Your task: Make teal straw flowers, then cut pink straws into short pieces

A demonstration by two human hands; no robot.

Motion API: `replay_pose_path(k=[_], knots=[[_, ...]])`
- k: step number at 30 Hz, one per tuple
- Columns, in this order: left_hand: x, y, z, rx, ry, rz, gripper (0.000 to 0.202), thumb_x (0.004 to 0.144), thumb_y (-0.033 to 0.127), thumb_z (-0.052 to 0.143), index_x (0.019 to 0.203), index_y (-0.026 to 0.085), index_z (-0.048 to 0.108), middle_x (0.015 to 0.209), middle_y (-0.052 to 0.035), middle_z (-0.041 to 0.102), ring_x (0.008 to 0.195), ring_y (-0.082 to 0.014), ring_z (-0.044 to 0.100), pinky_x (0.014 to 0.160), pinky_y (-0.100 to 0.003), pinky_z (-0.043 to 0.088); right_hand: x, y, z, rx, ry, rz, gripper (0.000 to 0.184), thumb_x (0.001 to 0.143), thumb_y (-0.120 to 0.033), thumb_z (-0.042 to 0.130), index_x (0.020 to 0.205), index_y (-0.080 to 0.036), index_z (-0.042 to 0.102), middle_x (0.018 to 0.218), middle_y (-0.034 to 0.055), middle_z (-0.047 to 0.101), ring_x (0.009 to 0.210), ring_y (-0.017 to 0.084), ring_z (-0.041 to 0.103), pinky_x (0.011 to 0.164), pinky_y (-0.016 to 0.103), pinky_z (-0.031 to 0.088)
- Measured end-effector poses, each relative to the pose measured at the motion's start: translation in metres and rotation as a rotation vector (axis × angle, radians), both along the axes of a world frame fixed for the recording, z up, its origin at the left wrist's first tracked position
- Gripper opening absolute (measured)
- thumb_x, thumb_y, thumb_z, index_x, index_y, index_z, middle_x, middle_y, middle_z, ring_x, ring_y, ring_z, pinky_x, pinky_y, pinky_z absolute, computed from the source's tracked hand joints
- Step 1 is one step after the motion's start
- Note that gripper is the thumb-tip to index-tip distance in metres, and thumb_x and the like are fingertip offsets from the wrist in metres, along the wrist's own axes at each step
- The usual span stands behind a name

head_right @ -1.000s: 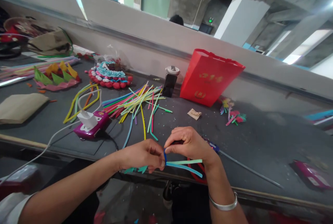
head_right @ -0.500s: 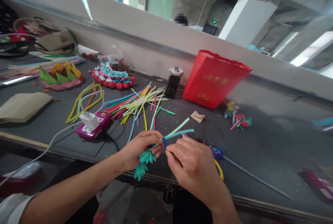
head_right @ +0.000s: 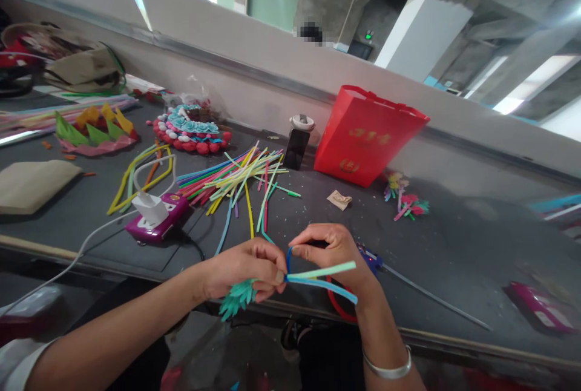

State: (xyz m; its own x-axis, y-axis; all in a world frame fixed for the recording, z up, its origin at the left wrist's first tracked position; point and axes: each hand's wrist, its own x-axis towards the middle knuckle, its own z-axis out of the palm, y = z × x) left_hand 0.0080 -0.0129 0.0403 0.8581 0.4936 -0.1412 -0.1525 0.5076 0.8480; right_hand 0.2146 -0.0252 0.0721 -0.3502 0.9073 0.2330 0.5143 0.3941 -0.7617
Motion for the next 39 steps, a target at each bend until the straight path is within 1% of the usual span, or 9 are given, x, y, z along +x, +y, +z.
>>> replay_pose_path(k=[4,8,11,14,18,25,28,34,39], knots=[[-0.001,0.000,-0.006,0.263,0.180,-0.064,0.008,0.070,0.018,0.061,0.071,0.015,0.069,0.048,0.0048,0.052,0.044,-0.0083,0.047,0.047,-0.020,0.036,0.001,0.001,0.008,0.094,-0.062,0.116,0.017,0.083,-0.033,0.074,0.074,-0.018,0.077,0.061,0.0007,0.062,0.057,0.012,0.054,0.052,0.024,0.039],[0.000,0.000,-0.005,0.462,0.301,-0.087,0.018,0.078,0.025,0.056,0.082,0.014,0.071,0.050,0.0057,0.050,0.047,-0.0083,0.048,0.047,-0.019,0.034,0.000,-0.006,0.021,0.167,-0.156,0.184,0.011,0.085,-0.025,0.073,0.077,-0.018,0.076,0.062,0.0006,0.064,0.063,0.013,0.055,0.059,0.024,0.041],[0.002,0.001,-0.006,0.570,0.387,-0.037,0.020,0.081,0.027,0.054,0.083,0.014,0.069,0.052,0.0054,0.052,0.049,-0.0090,0.049,0.049,-0.019,0.035,-0.003,-0.015,0.027,0.244,-0.277,0.178,0.009,0.087,-0.020,0.070,0.080,-0.019,0.074,0.066,0.0005,0.065,0.065,0.013,0.054,0.060,0.025,0.039],[0.005,0.002,-0.008,0.619,0.373,0.032,0.017,0.081,0.028,0.056,0.078,0.014,0.066,0.060,0.0033,0.060,0.059,-0.0106,0.054,0.056,-0.020,0.039,-0.007,-0.024,0.028,0.356,-0.418,0.173,0.012,0.091,-0.018,0.063,0.084,-0.020,0.073,0.066,0.0001,0.063,0.065,0.014,0.052,0.062,0.028,0.036],[0.007,0.001,-0.004,0.377,0.249,0.068,0.018,0.078,0.032,0.061,0.077,0.014,0.066,0.065,-0.0011,0.068,0.065,-0.0127,0.058,0.064,-0.022,0.044,-0.012,-0.034,0.027,0.473,-0.521,0.099,0.014,0.093,-0.019,0.059,0.086,-0.020,0.071,0.068,0.0013,0.061,0.067,0.016,0.051,0.063,0.030,0.034],[0.007,0.006,-0.001,-0.020,0.077,0.228,0.011,0.072,0.025,0.063,0.074,0.014,0.063,0.058,-0.0060,0.068,0.053,-0.0160,0.062,0.052,-0.023,0.044,-0.019,-0.045,0.024,0.568,-0.567,-0.028,0.012,0.090,-0.016,0.060,0.086,-0.019,0.071,0.065,0.0023,0.060,0.064,0.017,0.047,0.062,0.032,0.033],[0.003,0.011,-0.002,-0.125,-0.029,0.273,0.010,0.072,0.023,0.064,0.073,0.013,0.064,0.055,-0.0051,0.064,0.052,-0.0173,0.063,0.056,-0.026,0.047,-0.016,-0.042,0.018,0.553,-0.502,-0.068,0.013,0.090,-0.015,0.059,0.084,-0.019,0.070,0.062,0.0011,0.058,0.062,0.017,0.047,0.060,0.031,0.033],[-0.004,0.006,0.004,-0.160,-0.218,0.135,0.010,0.077,0.019,0.061,0.071,0.012,0.065,0.042,0.0039,0.046,0.041,-0.0110,0.052,0.067,-0.030,0.050,0.000,-0.023,-0.001,0.407,-0.204,-0.115,0.011,0.088,-0.016,0.063,0.083,-0.021,0.072,0.071,-0.0001,0.069,0.066,0.015,0.060,0.068,0.028,0.045],[-0.002,-0.004,0.010,-0.182,-0.157,0.030,0.008,0.073,0.016,0.064,0.067,0.011,0.067,0.040,0.0047,0.043,0.035,-0.0061,0.040,0.054,-0.024,0.045,0.006,-0.013,-0.007,0.220,-0.048,-0.080,0.011,0.085,-0.019,0.065,0.078,-0.021,0.074,0.071,0.0004,0.070,0.064,0.015,0.062,0.062,0.026,0.046]])
